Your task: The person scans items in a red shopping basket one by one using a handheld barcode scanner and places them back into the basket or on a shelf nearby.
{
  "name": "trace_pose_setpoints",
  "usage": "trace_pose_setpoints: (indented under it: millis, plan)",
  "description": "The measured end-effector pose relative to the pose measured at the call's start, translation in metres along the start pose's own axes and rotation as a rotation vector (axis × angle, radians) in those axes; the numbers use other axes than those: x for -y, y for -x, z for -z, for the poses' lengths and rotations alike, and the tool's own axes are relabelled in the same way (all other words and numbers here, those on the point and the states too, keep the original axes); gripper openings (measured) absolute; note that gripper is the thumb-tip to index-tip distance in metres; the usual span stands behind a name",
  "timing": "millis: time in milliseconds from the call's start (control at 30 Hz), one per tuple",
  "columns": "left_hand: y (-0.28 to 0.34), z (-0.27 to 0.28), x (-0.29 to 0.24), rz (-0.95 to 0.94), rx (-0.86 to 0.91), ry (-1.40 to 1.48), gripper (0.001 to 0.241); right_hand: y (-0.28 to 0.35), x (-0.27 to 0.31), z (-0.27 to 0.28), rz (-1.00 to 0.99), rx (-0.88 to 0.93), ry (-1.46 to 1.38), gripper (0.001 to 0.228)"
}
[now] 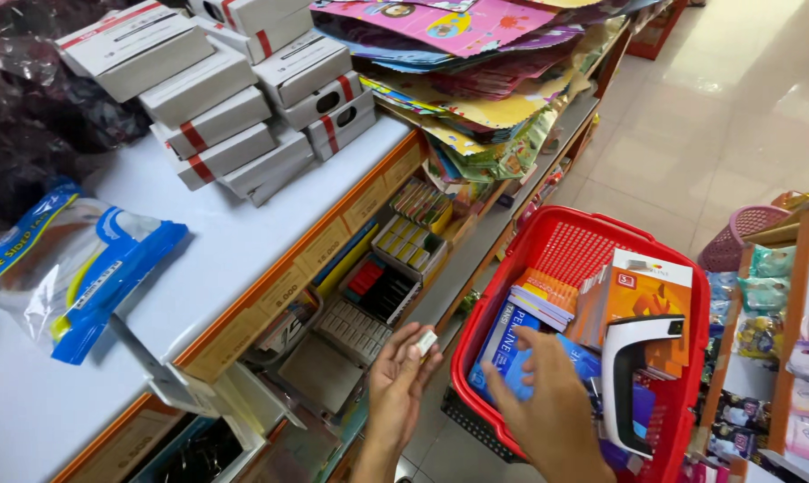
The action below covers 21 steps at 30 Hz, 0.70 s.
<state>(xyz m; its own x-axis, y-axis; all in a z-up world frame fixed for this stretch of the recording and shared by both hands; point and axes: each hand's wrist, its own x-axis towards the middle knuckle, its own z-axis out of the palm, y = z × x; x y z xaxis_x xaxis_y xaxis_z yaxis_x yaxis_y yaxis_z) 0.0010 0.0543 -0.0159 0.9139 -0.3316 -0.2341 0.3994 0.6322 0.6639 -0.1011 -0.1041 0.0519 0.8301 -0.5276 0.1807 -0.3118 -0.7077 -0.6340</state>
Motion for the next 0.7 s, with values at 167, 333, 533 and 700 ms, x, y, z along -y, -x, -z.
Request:
trace_pose_setpoints:
  millis: [167,333,533,700]
  plan:
    - [0.002,0.029,-0.015,-0.067,-0.081,-0.033,0.050,0.003,0.032,-0.048,0.147,0.178,-0.146,0.045]
    - [0.002,0.067,-0.010,-0.108,-0.104,-0.026,0.053,0.001,0.058,-0.083,0.092,0.414,-0.295,0.039]
    - [0.000,0.097,-0.005,-0.228,-0.271,-0.390,0.057,-0.011,0.068,-0.128,-0.246,0.616,-0.424,0.030]
    - [-0.007,0.134,0.003,-0.610,-0.198,-1.149,0.057,-0.020,0.056,-0.168,-0.132,0.568,-0.321,0.017]
